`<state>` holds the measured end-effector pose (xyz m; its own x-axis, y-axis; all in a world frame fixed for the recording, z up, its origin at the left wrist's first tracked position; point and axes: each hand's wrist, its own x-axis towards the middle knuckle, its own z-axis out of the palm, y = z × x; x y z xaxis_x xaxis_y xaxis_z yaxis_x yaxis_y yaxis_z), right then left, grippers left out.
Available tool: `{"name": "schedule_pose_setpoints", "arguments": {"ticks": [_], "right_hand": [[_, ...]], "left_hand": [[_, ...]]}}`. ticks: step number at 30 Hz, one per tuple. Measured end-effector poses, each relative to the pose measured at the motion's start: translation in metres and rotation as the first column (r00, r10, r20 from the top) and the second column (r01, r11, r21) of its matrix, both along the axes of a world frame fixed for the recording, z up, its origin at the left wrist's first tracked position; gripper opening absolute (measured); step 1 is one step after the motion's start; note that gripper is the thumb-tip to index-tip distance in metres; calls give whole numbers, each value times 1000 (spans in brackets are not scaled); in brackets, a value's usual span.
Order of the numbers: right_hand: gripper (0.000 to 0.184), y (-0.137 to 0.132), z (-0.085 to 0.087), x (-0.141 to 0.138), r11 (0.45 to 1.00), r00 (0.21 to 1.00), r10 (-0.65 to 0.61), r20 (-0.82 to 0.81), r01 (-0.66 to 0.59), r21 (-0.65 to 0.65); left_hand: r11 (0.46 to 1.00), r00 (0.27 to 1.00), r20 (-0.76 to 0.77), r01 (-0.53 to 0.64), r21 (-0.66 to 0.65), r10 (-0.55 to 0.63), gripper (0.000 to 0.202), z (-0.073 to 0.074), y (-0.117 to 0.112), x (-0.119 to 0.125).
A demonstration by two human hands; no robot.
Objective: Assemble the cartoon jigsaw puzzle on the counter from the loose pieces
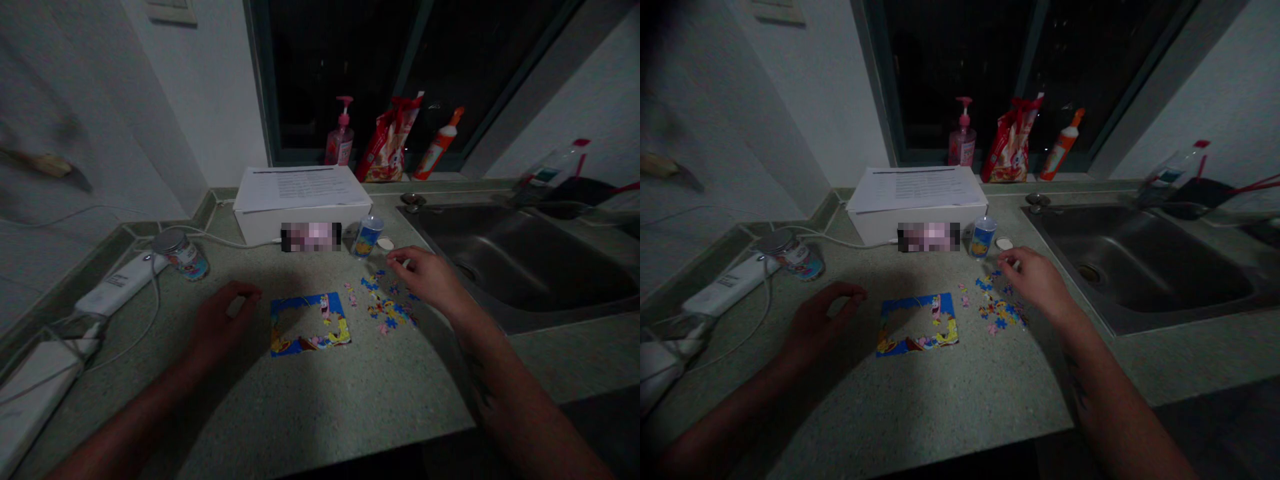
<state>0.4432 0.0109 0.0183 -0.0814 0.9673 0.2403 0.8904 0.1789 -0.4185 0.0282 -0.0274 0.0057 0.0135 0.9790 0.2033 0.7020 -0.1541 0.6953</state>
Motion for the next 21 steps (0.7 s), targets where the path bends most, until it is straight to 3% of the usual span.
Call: {"name": "schedule_pose_setpoints", "arguments": {"ticks": [4,14,21], "right_hand": [[26,1,-5,-2,991,995,20,98,-6,-136],[29,1,-5,-4,959,971,82,223,-17,-282],[31,1,-4,-7,951,966,90,243,-11,-309]], "left_hand": [[1000,1000,-5,11,-1,-11,24,-1,0,-1],[1000,1000,-18,12,0,-12,24,-1,0,-1],[1000,1000,-29,0,15,1,24,-3,1,0]]}}
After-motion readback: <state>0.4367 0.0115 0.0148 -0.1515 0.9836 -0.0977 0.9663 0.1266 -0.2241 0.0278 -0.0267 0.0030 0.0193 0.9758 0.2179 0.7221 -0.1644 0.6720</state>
